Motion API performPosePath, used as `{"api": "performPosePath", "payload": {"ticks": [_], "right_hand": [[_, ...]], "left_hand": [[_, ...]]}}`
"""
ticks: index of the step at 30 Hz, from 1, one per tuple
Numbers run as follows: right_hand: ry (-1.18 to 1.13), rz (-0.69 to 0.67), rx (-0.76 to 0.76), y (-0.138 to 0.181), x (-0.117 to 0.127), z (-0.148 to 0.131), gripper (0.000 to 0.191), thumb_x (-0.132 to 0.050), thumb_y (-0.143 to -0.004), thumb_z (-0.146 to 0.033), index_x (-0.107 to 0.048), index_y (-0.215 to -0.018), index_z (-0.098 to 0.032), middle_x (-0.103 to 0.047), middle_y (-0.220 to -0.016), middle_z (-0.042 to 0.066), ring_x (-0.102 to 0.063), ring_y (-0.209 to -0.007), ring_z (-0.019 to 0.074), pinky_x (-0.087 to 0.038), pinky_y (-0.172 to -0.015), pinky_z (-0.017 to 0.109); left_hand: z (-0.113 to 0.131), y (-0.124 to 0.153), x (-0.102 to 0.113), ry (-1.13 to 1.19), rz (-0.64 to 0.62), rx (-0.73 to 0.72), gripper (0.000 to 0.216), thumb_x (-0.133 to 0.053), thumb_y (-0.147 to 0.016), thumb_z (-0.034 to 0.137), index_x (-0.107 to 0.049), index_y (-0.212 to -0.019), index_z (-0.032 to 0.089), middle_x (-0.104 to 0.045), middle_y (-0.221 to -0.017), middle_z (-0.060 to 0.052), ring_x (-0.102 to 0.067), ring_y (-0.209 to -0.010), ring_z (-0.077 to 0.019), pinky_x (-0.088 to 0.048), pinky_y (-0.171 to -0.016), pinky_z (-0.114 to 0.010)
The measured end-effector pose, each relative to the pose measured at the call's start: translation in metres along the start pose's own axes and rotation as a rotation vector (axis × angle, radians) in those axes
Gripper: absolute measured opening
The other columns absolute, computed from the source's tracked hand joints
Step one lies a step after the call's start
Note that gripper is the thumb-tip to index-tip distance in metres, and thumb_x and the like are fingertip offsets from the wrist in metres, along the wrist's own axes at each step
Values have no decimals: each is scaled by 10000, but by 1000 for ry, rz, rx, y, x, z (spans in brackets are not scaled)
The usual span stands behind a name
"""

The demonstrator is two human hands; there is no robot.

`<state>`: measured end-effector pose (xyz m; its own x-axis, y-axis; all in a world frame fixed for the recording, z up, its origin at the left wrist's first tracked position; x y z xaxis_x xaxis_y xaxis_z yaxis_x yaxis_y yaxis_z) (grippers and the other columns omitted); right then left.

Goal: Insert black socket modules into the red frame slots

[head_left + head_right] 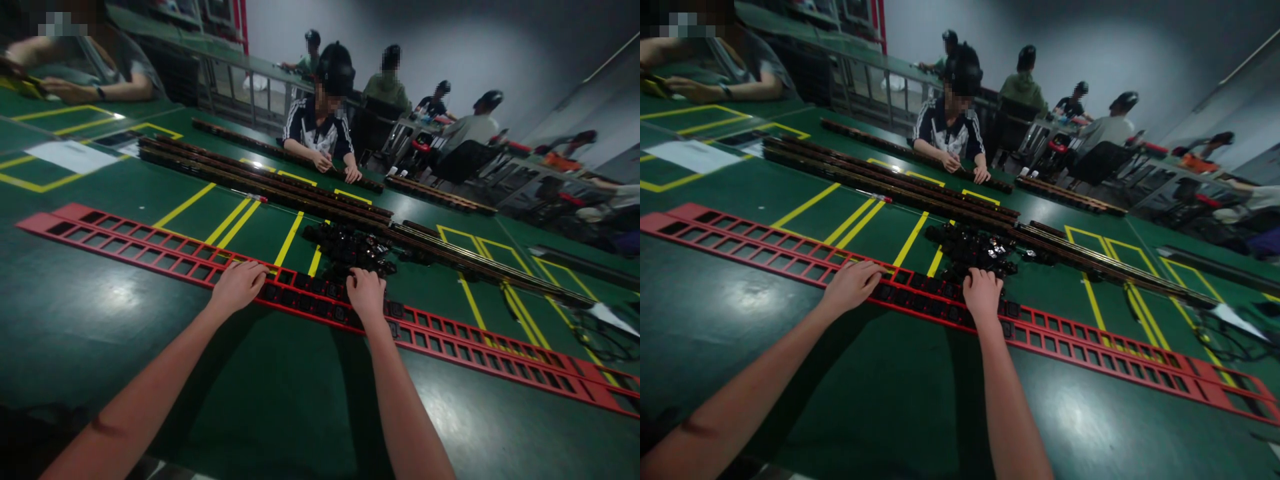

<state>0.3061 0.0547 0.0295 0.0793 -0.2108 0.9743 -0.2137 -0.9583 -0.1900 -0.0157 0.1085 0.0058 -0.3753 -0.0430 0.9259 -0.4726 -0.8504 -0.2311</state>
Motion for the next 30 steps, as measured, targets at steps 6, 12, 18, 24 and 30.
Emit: {"api": "performPosePath", "payload": {"ticks": [6, 12, 18, 24, 30], "right_hand": [[-19, 58, 10, 2, 2, -1, 286, -522, -959, -316, -709, -1142, -199, -658, -1202, 129, -533, -1129, 307, -336, -965, 456], [-91, 74, 56, 1, 0, 0, 443, -483, -961, -275, -555, -1392, -208, -529, -1481, 123, -538, -1237, 288, -358, -1033, 465], [-65, -20, -29, -35, 6, -11, 516, -453, -978, -301, -484, -1490, -239, -477, -1505, 144, -575, -1220, 320, -439, -936, 458], [-47, -117, -72, -60, 2, -25, 285, -517, -963, -310, -622, -1209, -210, -564, -1289, 131, -647, -1047, 277, -438, -938, 467], [-81, -111, -218, -71, 0, -18, 265, -532, -962, -369, -587, -1149, -190, -583, -1192, 127, -653, -1043, 305, -462, -934, 508]], "left_hand": [[4, 0, 5, -18, 11, -7, 357, -350, -1022, 277, -697, -1074, 218, -759, -1111, -57, -682, -1070, -237, -415, -963, -431], [5, 1, 5, -26, 14, 19, 338, -371, -1007, 267, -701, -1073, 229, -765, -1105, -52, -683, -1061, -233, -405, -967, -421], [4, 0, 4, -18, 15, 6, 344, -373, -1001, 257, -705, -1081, 222, -766, -1114, -56, -684, -1073, -242, -409, -968, -432], [3, 0, 4, -21, 23, -3, 338, -378, -1003, 255, -704, -1088, 224, -763, -1123, -58, -685, -1073, -240, -414, -977, -429], [2, 0, 4, -16, 17, 14, 330, -387, -1006, 262, -705, -1092, 238, -765, -1117, -56, -686, -1061, -233, -413, -981, -418]]}}
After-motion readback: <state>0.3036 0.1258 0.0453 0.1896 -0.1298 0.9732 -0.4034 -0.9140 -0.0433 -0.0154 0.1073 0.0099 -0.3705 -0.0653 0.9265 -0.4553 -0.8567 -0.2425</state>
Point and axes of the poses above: each hand's wrist, its own y-axis away from the middle knuckle, its own x-axis out of the back of the hand, z = x × y, the point moved 2 cm from there along -y, towards the middle knuckle
